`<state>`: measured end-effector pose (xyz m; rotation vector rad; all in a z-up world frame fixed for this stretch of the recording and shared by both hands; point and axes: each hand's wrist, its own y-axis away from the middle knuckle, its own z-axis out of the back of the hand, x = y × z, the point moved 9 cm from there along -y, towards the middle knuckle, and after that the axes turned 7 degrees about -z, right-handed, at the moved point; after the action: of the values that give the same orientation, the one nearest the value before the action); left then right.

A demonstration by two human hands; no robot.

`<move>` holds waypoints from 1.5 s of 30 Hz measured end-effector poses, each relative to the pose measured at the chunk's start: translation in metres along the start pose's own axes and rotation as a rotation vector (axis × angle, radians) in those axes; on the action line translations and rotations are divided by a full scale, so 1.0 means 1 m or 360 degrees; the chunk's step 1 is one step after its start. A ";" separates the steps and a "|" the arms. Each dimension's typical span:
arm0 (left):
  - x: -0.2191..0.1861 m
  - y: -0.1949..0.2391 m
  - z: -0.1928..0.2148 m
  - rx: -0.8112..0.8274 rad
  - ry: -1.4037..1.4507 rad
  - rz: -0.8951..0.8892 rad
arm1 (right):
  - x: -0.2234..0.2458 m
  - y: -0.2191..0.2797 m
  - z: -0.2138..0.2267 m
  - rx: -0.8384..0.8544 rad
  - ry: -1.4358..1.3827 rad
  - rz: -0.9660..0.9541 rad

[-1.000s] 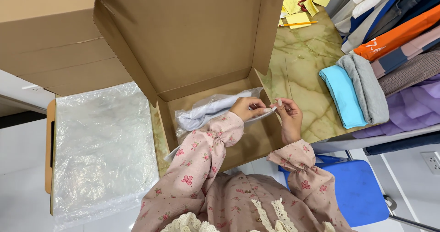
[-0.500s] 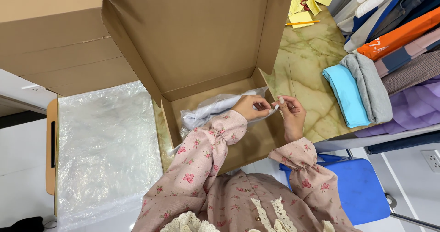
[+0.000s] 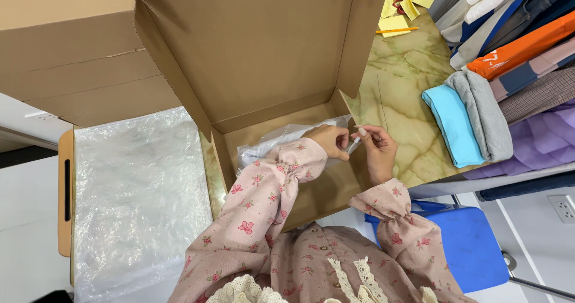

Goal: The person unties a white ribbon from a cardboard box and opens it. They remove a plastic-wrapped bundle of folded clothes and place it on a nearby table. The person then takes a sheet of bubble wrap, places it inside the empty box, and closes the box flaps.

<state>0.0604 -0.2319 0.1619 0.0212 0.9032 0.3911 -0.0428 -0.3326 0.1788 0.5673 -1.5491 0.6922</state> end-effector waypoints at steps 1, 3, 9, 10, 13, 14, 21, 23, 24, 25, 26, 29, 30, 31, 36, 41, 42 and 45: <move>-0.007 0.005 0.007 -0.0001 0.0000 -0.0002 | 0.002 -0.001 -0.001 0.0000 0.0001 0.0002; -0.020 0.018 0.020 0.0010 -0.0109 -0.0019 | 0.005 0.001 -0.006 -0.0006 0.0008 0.0002; -0.006 0.008 0.019 -0.0217 0.0103 -0.0266 | 0.006 -0.011 0.002 -0.0035 -0.0057 -0.0024; -0.001 0.009 0.018 -0.0219 0.0104 -0.0263 | 0.005 -0.011 0.002 -0.0031 -0.0056 -0.0026; 0.008 0.007 0.017 -0.0329 0.0165 -0.0371 | 0.000 -0.012 0.002 -0.0018 -0.0092 -0.0065; 0.012 0.004 0.017 -0.0388 0.0102 -0.0409 | -0.001 -0.012 0.002 -0.0022 -0.0105 -0.0086; 0.003 0.015 0.029 -0.0518 -0.0129 -0.0441 | -0.035 -0.020 0.013 0.0045 -0.0004 -0.0149; -0.009 0.025 0.033 -0.0522 -0.0107 -0.0400 | -0.036 -0.019 0.016 0.0034 -0.0005 -0.0132; -0.014 0.029 0.036 -0.0525 -0.0089 -0.0363 | -0.036 -0.019 0.018 0.0019 -0.0010 -0.0112; -0.025 0.034 0.034 -0.0523 -0.0089 -0.0360 | -0.032 -0.016 0.015 0.0020 -0.0011 -0.0115; -0.035 0.040 0.037 -0.0598 -0.0043 -0.0357 | -0.026 -0.013 0.012 0.0014 -0.0027 -0.0083; -0.036 0.025 0.016 -0.0683 -0.0210 -0.0276 | -0.021 -0.011 0.005 0.0036 -0.0031 0.0005; -0.031 0.014 0.004 -0.0687 -0.0422 -0.0201 | -0.019 -0.012 0.003 0.0061 -0.0018 0.0062; -0.030 0.012 0.001 -0.0691 -0.0419 -0.0197 | -0.020 -0.012 0.003 0.0067 -0.0016 0.0061; -0.032 0.011 -0.008 -0.0833 -0.0755 -0.0281 | -0.020 -0.006 0.008 -0.0049 -0.0046 0.0038; -0.038 0.018 -0.001 -0.0915 -0.0798 -0.0246 | -0.028 -0.012 0.004 0.0032 -0.0231 -0.0160; -0.041 0.020 0.001 -0.0949 -0.0812 -0.0243 | -0.029 -0.013 0.003 0.0065 -0.0283 -0.0213; -0.026 0.002 -0.014 -0.0982 -0.0799 -0.0197 | -0.034 -0.015 0.001 0.0114 -0.0322 -0.0232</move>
<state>0.0352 -0.2410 0.1730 -0.4818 0.2619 0.5062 -0.0291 -0.3453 0.1466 0.8164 -1.6553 0.5949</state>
